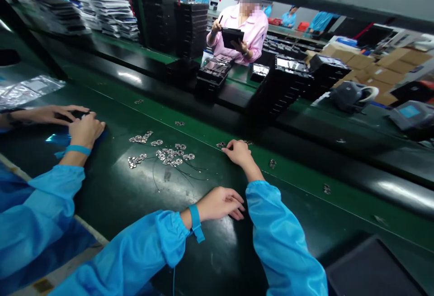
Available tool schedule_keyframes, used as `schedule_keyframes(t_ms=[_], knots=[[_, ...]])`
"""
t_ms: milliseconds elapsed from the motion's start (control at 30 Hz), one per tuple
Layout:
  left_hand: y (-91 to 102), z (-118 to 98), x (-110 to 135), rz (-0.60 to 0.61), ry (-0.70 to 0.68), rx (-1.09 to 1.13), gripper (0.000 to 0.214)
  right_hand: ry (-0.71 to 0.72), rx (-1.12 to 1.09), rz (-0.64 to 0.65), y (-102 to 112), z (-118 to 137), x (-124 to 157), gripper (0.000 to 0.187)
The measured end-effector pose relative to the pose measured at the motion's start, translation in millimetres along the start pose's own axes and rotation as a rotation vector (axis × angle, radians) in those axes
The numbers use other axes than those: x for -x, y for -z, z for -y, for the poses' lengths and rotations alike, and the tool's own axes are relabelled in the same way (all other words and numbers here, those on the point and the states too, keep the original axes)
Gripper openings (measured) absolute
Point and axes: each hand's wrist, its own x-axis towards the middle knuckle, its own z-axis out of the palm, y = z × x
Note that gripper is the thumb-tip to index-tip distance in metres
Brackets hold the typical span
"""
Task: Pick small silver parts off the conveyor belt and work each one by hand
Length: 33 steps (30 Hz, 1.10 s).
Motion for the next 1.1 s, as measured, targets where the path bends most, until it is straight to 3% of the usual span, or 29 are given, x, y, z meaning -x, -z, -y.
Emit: schedule_keyframes(t_ms=[100,233,333,500,600,667,733,867,1100], knots=[[-1.7,-1,0,-0.01,0.026,0.025,0.021,-0.031,-0.007,0.013,-8,11,-4,0.022],[-5.2,-11,6,-0.069,0.032,0.117,0.012,-0.013,-0.04,-0.05,3,20,9,0.019],[-3.9,-26,13,-0.159,-0.035,0.262,0.013,0.025,-0.193,-0.172,20,27,46,0.014],[2.5,-44,19,-0.201,0.01,0.494,0.057,0.074,-0.337,-0.183,51,35,134,0.012],[1.1,-44,20,-0.162,0.012,0.415,0.037,0.118,-0.305,-0.126,61,34,178,0.009],[-1.9,-40,21,-0.132,-0.021,0.287,0.015,0.122,-0.281,-0.095,62,31,199,0.008],[-4.9,-35,21,-0.108,-0.034,0.176,0.007,0.092,-0.262,-0.08,59,26,215,0.007],[-8.5,-28,20,-0.091,-0.041,0.035,0.016,0.052,-0.246,-0.061,50,17,232,0.007],[-10.6,-25,19,-0.091,-0.063,-0.035,0.025,0.101,-0.225,-0.133,52,13,237,0.008]])
